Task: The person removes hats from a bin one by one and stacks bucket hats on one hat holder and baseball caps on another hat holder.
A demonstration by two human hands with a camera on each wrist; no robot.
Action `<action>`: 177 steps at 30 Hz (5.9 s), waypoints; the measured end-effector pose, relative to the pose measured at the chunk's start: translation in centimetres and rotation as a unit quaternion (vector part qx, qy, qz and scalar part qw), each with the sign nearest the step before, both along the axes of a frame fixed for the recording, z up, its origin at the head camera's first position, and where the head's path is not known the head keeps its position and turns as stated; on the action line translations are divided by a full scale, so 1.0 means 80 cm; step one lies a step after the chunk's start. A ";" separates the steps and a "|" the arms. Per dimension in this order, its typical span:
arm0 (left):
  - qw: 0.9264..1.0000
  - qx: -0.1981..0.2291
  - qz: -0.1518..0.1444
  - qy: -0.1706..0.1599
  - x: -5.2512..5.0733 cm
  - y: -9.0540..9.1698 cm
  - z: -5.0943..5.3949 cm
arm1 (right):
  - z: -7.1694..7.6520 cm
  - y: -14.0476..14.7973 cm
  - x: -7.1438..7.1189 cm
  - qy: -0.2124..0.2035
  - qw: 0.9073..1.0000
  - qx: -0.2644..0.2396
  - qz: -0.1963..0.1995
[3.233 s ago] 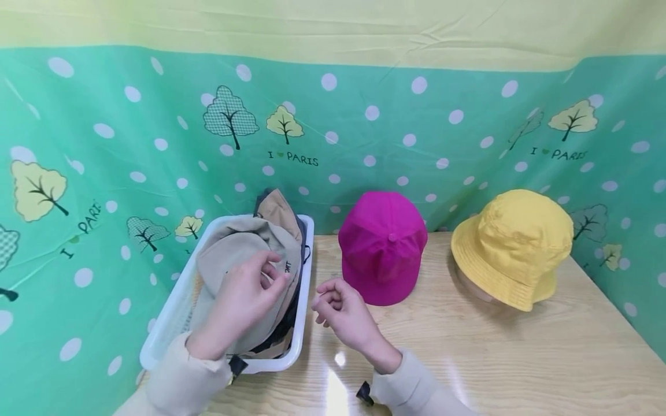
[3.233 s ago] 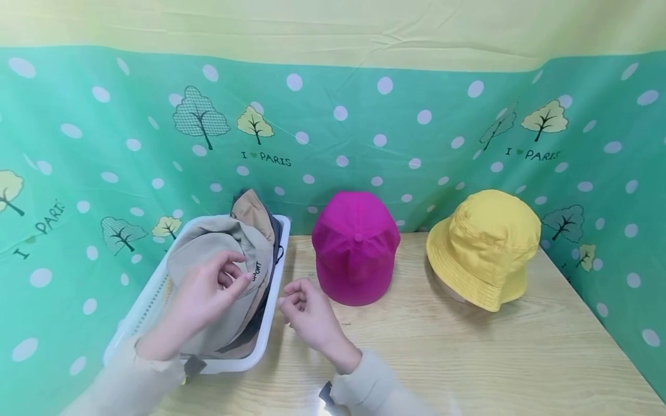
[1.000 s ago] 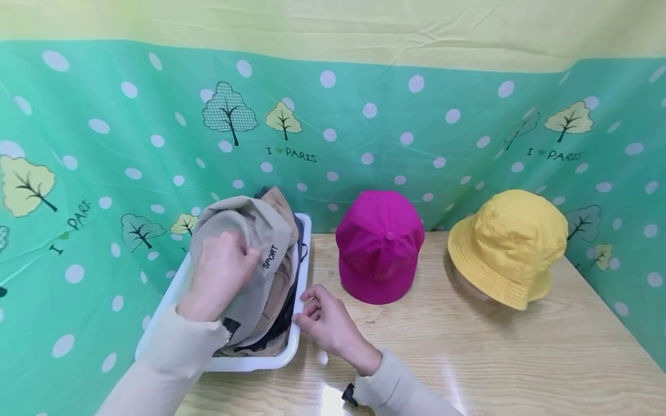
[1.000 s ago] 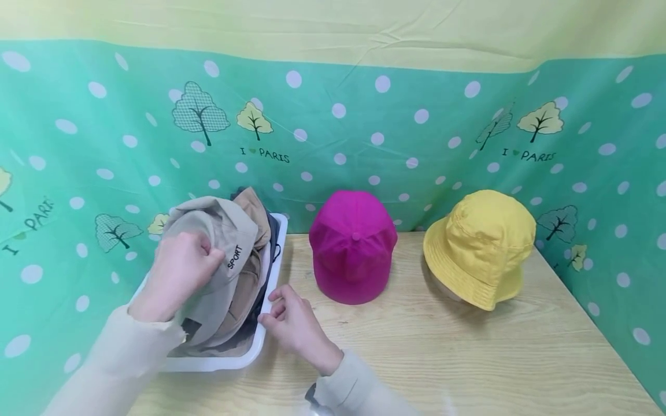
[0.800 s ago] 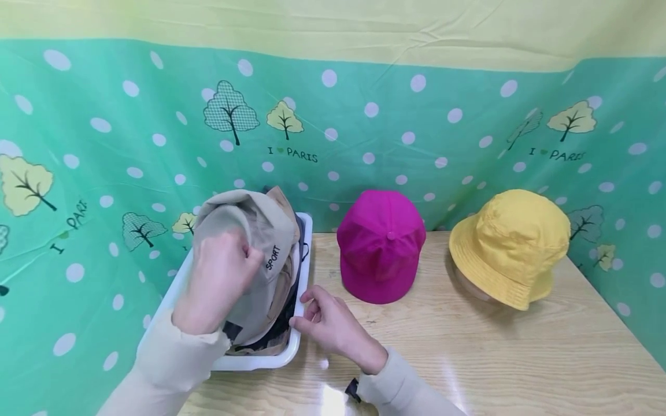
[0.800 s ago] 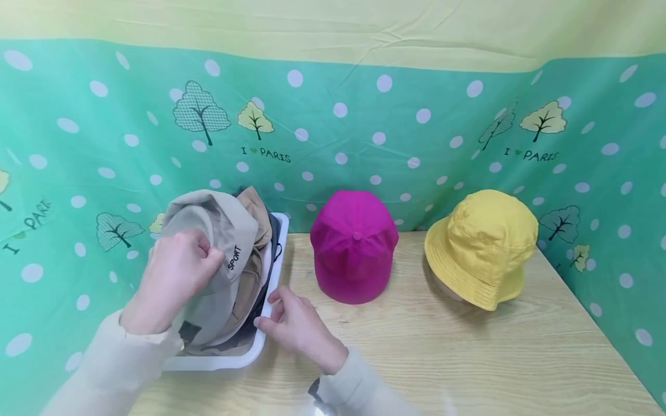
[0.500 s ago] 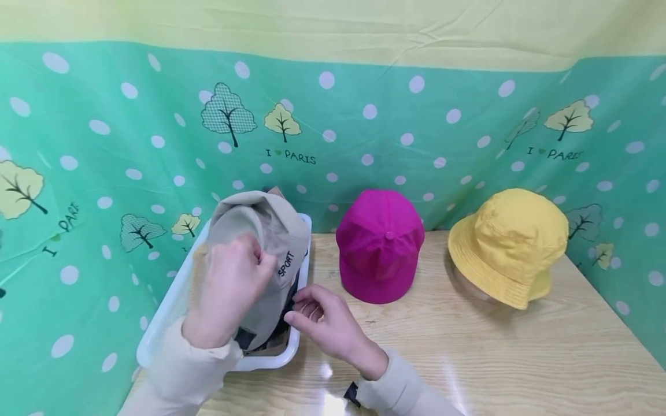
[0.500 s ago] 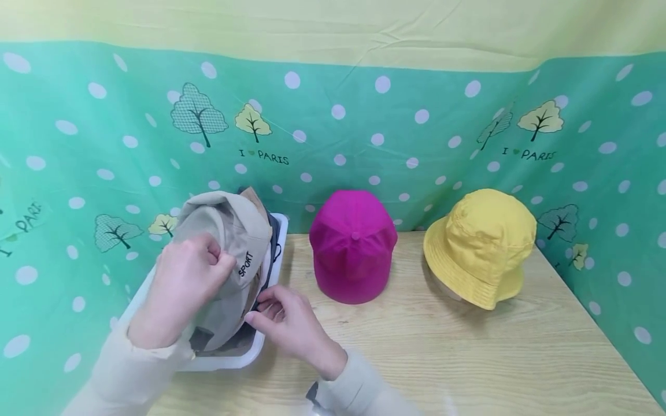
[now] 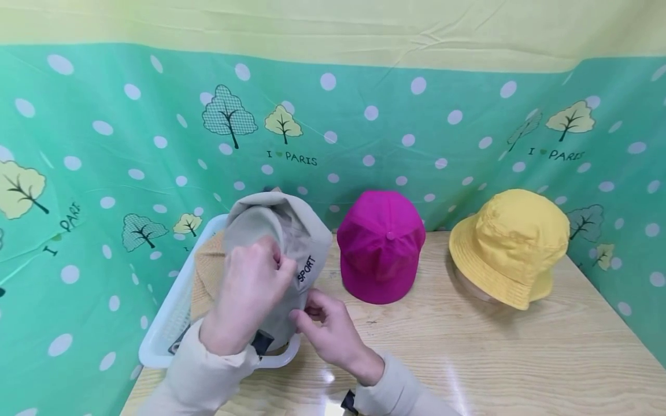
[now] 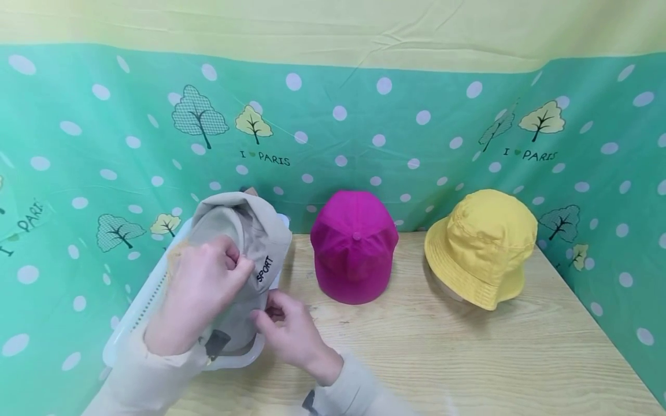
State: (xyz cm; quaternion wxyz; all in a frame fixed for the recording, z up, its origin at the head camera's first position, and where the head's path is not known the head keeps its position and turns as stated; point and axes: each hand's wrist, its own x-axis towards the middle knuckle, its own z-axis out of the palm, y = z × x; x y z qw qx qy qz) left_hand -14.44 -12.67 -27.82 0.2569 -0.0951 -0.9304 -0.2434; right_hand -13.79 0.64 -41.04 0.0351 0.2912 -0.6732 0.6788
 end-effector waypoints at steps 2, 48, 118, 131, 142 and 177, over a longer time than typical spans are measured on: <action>1.000 0.002 -0.008 0.018 0.000 0.001 -0.003 | 0.002 0.000 0.001 0.002 1.000 -0.024 -0.004; 0.949 0.295 -0.075 -0.078 -0.010 0.000 -0.091 | 0.047 0.125 -0.020 0.028 0.979 -0.199 -0.042; 0.850 0.510 -0.080 -0.106 -0.051 0.130 -0.167 | 0.017 0.209 -0.073 -0.171 0.914 -0.093 -0.356; 0.855 0.501 -0.045 -0.125 -0.054 0.135 -0.191 | -0.002 0.216 -0.083 -0.203 0.914 -0.039 -0.349; 0.873 0.478 -0.037 -0.090 -0.054 0.138 -0.212 | -0.016 0.216 -0.087 -0.203 0.919 -0.004 -0.338; 0.885 0.424 0.046 -0.187 -0.075 0.140 -0.265 | -0.074 0.217 -0.109 -0.211 0.902 0.100 -0.363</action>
